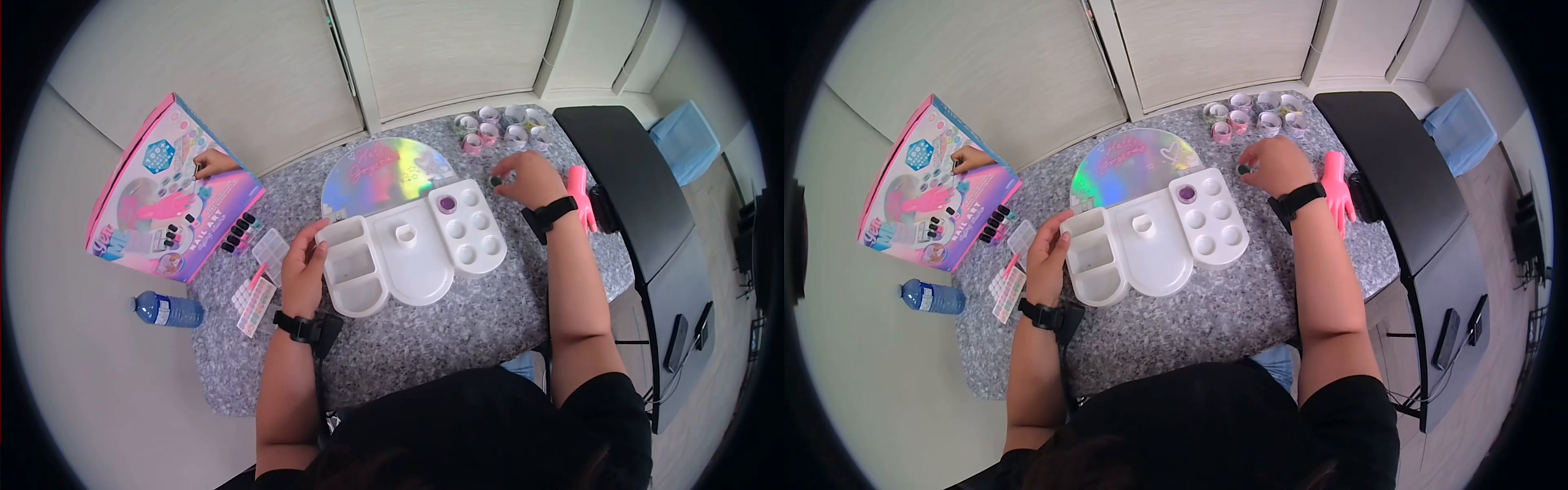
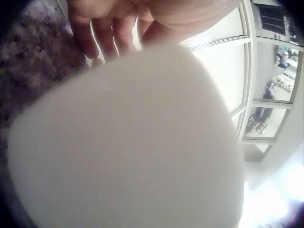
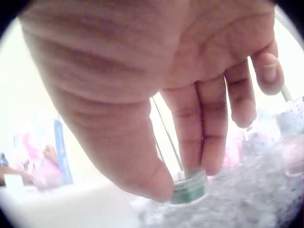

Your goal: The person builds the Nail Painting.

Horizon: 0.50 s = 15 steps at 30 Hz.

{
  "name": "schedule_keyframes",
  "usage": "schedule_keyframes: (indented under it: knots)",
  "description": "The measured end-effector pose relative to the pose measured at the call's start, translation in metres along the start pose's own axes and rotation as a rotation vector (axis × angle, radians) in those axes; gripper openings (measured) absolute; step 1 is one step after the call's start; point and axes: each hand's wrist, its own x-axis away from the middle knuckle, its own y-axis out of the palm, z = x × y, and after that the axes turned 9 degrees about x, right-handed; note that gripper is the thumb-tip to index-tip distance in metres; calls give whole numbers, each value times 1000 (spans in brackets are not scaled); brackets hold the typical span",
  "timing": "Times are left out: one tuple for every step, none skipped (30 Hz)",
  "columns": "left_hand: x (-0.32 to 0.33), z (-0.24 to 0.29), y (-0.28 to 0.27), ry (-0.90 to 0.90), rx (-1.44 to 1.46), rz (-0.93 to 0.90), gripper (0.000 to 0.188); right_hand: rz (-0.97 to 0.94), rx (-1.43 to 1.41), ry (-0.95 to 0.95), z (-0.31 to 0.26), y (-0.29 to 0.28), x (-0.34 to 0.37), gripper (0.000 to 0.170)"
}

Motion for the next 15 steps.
schedule_keyframes:
  knots:
    - [0,0,0,1,-3,2,37,-11,-27,11,-4,-3,0,29]
    - [0,-1,-1,-2,2,-2,37,-23,-54,23,-8,-6,0,28]
    - [-1,-2,-1,-4,7,-6,37,-23,-56,20,-13,-12,3,28]
    - [-1,-3,-2,-4,7,-2,37,-31,-201,-32,-25,-26,8,26]
    - [-1,-5,-3,0,13,-4,37,-40,-344,-86,-32,-32,11,24]
    - [-1,-6,-3,3,19,-7,38,-42,-344,-90,-34,-27,11,24]
    - [0,-4,-1,2,19,-3,38,42,-347,-216,-35,-18,11,24]
    - [1,0,1,7,-1,-3,38,128,-353,-341,-36,-12,11,23]
    - [2,3,2,12,-21,-7,38,131,-284,-350,-37,-10,12,23]
    - [1,2,1,10,-24,-9,38,131,-287,-347,-38,-10,12,23]
    - [1,1,0,11,-27,-8,38,116,-250,-361,-39,-11,13,23]
    - [0,-1,0,12,-29,-7,38,100,-210,-375,-39,-12,13,23]
    - [0,0,0,11,-27,-13,38,100,-208,-369,-38,-10,13,23]
    - [-1,0,0,11,-35,-10,37,79,-219,-364,-37,-7,11,25]
    - [-1,0,0,9,-43,-8,37,56,-229,-357,-35,-5,11,27]
